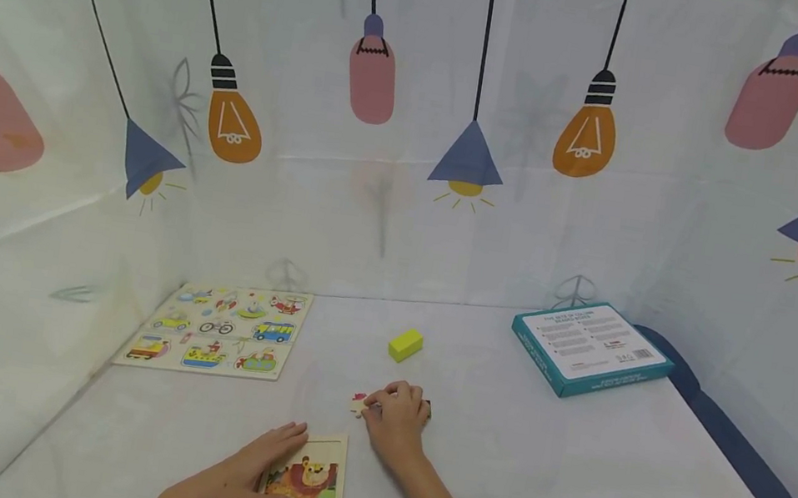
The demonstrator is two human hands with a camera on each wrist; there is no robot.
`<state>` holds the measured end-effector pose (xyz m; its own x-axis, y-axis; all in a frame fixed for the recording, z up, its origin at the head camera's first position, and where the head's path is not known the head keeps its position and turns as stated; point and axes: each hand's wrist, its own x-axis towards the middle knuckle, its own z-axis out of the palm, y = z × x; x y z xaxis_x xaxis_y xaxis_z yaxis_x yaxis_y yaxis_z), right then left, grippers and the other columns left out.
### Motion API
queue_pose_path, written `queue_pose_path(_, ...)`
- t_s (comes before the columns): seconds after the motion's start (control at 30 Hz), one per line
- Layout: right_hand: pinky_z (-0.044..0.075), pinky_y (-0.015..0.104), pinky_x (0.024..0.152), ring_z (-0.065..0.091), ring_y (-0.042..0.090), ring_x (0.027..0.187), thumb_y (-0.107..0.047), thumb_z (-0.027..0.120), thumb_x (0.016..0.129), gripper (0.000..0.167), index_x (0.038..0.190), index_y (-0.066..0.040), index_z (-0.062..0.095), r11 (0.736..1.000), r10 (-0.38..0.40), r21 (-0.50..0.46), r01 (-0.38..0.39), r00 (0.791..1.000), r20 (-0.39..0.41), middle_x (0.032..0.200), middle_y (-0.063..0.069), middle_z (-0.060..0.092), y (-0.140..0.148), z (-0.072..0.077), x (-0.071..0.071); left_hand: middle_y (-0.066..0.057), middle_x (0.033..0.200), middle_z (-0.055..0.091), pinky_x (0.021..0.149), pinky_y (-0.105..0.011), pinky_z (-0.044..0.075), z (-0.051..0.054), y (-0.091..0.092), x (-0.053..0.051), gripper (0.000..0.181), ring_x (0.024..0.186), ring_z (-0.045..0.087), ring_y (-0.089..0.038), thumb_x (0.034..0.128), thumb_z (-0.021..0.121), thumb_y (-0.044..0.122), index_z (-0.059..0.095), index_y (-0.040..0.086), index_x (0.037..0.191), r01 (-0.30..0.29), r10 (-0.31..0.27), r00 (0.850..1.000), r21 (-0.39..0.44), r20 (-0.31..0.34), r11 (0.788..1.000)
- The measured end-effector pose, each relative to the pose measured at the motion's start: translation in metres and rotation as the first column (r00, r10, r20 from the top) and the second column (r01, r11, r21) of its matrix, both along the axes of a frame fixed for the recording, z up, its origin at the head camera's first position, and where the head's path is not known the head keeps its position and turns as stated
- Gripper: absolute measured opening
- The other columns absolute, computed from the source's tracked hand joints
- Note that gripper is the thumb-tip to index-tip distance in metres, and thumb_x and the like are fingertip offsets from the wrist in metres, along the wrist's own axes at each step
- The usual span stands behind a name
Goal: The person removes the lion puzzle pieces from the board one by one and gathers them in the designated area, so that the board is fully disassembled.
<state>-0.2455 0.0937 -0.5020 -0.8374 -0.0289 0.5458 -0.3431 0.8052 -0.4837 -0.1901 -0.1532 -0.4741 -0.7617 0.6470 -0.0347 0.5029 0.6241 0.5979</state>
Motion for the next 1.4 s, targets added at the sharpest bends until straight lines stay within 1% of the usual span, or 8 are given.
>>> queue_pose_path(0.33, 0.027, 0.044, 0.071, 0.041, 0.024, 0.090, -0.017, 0.078, 0.072, 0.010, 0.075, -0.017, 0.068, 1.000, -0.003, -0.009, 0.003, 1.000, 0.000, 0.091, 0.004, 0.054, 0.000, 0.002, 0.001, -0.006, 0.150, 0.023, 0.104, -0.057, 0.017, -0.002, 0.000, 0.000, 0.085, 0.136, 0.017, -0.034, 0.0799, 0.059, 0.057, 0.027, 0.012, 0.145, -0.034, 0.034, 0.998, 0.000, 0.046, 0.999)
queue_pose_path(0.63, 0.028, 0.047, 0.074, 0.042, 0.023, 0.088, -0.017, 0.079, 0.069, 0.014, 0.077, -0.017, 0.067, 0.999, -0.049, -0.019, 0.049, 0.999, -0.011, 0.089, 0.002, 0.054, 0.000, 0.003, 0.001, -0.008, 0.149, 0.025, 0.104, -0.057, 0.018, -0.003, 0.000, 0.000, 0.085, 0.135, 0.019, -0.034, 0.0809, 0.059, 0.056, 0.028, 0.008, 0.144, -0.010, 0.010, 1.000, 0.020, 0.004, 1.000)
queue_pose_path(0.83, 0.027, 0.047, 0.075, 0.043, 0.024, 0.088, -0.014, 0.074, 0.072, 0.009, 0.075, -0.017, 0.066, 0.999, -0.021, -0.038, 0.019, 0.999, -0.035, 0.088, 0.002, 0.055, -0.001, 0.001, 0.001, -0.009, 0.149, 0.025, 0.105, -0.055, 0.017, -0.004, 0.000, -0.001, 0.096, 0.135, 0.020, -0.033, 0.0716, 0.067, 0.059, 0.028, 0.009, 0.144, -0.016, 0.016, 1.000, 0.030, 0.001, 0.999)
queue_pose_path(0.97, 0.027, 0.049, 0.074, 0.044, 0.026, 0.089, -0.009, 0.069, 0.072, 0.009, 0.075, -0.017, 0.066, 0.999, 0.018, -0.030, -0.021, 0.997, -0.070, 0.088, 0.002, 0.054, -0.005, 0.000, 0.004, -0.011, 0.148, 0.027, 0.105, -0.055, 0.018, -0.005, 0.000, 0.000, 0.105, 0.135, 0.021, -0.033, 0.0645, 0.072, 0.061, 0.027, 0.008, 0.144, -0.010, 0.011, 0.999, 0.028, -0.036, 1.000)
queue_pose_path(1.13, 0.029, 0.045, 0.072, 0.045, 0.024, 0.087, -0.005, 0.070, 0.068, 0.015, 0.074, -0.018, 0.065, 0.997, 0.082, -0.001, -0.083, 0.989, -0.125, 0.086, 0.000, 0.053, -0.012, -0.002, 0.008, -0.011, 0.147, 0.028, 0.103, -0.056, 0.022, -0.006, -0.001, 0.000, 0.106, 0.134, 0.023, -0.033, 0.0640, 0.072, 0.061, 0.027, 0.008, 0.144, 0.001, 0.000, 0.998, 0.025, -0.068, 1.000)
queue_pose_path(1.27, 0.031, 0.040, 0.073, 0.044, 0.020, 0.087, -0.001, 0.068, 0.066, 0.018, 0.075, -0.017, 0.065, 0.987, 0.160, 0.001, -0.161, 0.979, -0.130, 0.086, -0.002, 0.051, -0.015, -0.002, 0.012, -0.009, 0.147, 0.028, 0.103, -0.055, 0.023, -0.007, -0.001, -0.001, 0.105, 0.135, 0.023, -0.031, 0.0645, 0.070, 0.063, 0.028, 0.009, 0.144, 0.005, -0.003, 0.998, 0.021, -0.069, 1.000)
queue_pose_path(1.33, 0.034, 0.037, 0.073, 0.044, 0.017, 0.086, 0.001, 0.068, 0.066, 0.019, 0.076, -0.015, 0.065, 0.973, 0.227, -0.002, -0.229, 0.964, -0.136, 0.086, -0.003, 0.051, -0.015, -0.002, 0.014, -0.007, 0.148, 0.028, 0.103, -0.054, 0.023, -0.007, -0.001, -0.001, 0.104, 0.135, 0.022, -0.030, 0.0646, 0.069, 0.063, 0.029, 0.010, 0.144, 0.003, -0.001, 0.998, 0.019, -0.058, 1.000)
queue_pose_path(1.4, 0.036, 0.034, 0.072, 0.043, 0.014, 0.084, 0.001, 0.068, 0.067, 0.019, 0.077, -0.015, 0.065, 0.952, 0.303, 0.008, -0.305, 0.942, -0.146, 0.086, -0.004, 0.051, -0.015, -0.002, 0.016, -0.005, 0.148, 0.027, 0.104, -0.053, 0.023, -0.007, -0.001, -0.001, 0.103, 0.135, 0.022, -0.029, 0.0649, 0.069, 0.064, 0.029, 0.011, 0.144, 0.001, 0.000, 0.999, 0.015, -0.048, 1.000)
